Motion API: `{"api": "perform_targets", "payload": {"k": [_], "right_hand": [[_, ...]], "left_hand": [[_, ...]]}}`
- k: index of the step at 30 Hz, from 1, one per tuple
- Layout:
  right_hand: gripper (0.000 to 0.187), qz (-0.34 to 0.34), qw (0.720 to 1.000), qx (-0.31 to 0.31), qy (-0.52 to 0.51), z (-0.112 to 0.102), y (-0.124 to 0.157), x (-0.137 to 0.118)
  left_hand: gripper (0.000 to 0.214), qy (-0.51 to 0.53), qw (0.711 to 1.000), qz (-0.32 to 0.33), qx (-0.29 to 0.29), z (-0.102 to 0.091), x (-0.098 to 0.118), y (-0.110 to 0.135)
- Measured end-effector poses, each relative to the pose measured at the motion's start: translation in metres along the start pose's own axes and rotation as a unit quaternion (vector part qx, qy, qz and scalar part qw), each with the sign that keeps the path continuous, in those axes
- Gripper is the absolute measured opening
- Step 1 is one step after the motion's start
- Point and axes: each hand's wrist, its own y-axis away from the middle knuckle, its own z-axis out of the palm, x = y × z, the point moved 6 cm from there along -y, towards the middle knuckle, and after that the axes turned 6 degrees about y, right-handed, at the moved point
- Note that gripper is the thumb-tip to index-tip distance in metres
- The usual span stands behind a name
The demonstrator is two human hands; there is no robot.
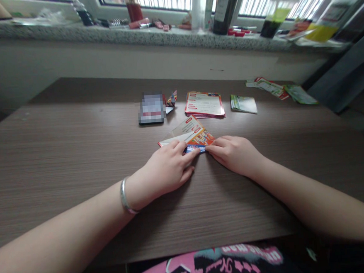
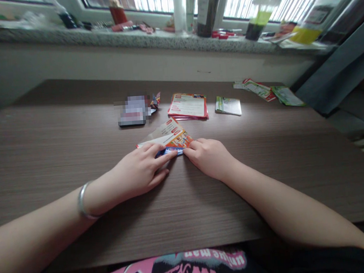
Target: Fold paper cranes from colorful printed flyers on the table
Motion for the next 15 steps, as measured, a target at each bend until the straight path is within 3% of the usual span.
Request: {"api": "perform_targets", "payload": {"k": [15], "right_hand": [[0.028,-0.043,0.995,0.029,-0.084,-0.0002,0.001,-0.0069]], "left_hand": [[0.049,0.005,0.999,0.001,-0.037,-0.0013,0.001,-0.0006]]}}
